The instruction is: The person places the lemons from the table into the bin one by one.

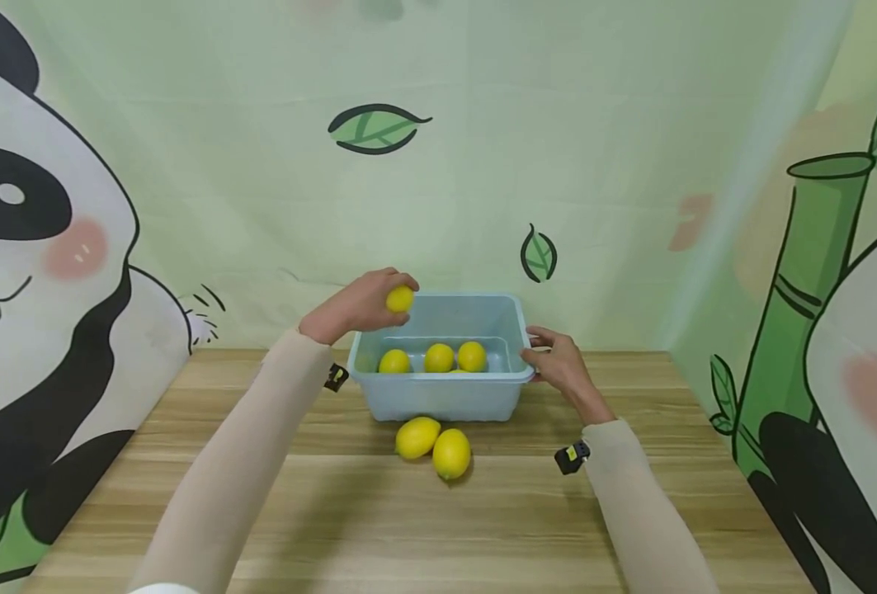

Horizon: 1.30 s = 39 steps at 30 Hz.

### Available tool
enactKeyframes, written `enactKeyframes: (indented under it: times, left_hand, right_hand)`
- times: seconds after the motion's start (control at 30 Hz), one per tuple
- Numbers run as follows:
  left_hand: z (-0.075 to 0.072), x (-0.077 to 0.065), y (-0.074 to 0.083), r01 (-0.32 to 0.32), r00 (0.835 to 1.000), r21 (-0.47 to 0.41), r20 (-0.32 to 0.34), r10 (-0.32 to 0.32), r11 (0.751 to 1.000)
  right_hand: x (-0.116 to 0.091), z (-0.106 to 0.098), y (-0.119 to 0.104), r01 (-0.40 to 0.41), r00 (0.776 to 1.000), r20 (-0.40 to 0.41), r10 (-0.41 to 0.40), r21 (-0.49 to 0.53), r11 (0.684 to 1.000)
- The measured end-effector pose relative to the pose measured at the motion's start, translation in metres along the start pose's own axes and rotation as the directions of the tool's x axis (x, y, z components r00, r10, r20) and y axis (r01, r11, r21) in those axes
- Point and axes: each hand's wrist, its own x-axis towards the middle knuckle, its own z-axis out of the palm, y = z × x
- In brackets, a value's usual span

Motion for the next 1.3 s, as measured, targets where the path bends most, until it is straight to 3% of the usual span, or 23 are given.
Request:
enactKeyframes:
  times: [0.27, 0.77, 1.3]
  left_hand:
    - [0.008, 0.019, -0.007, 0.073, 0.996, -0.047, 0.059, -0.07, 0.996]
    - [0.033, 0.045, -0.023, 0.221, 0.966, -0.119, 0.167, -0.2, 0.968]
    - [0.05, 0.061, -0.04, 0.282, 0.939, -0.105, 0.236, -0.252, 0.954]
  right_hand:
    - [0.001, 0.0, 0.0, -0.006, 1.0, -0.009, 0.006, -0.001, 1.0]
    - [0.003, 0.0, 0.002, -0.029, 1.0, -0.01, 0.029, 0.011, 1.0]
    - [0.003, -0.002, 0.002, -0.006, 1.0, -0.01, 0.006, 0.014, 1.0]
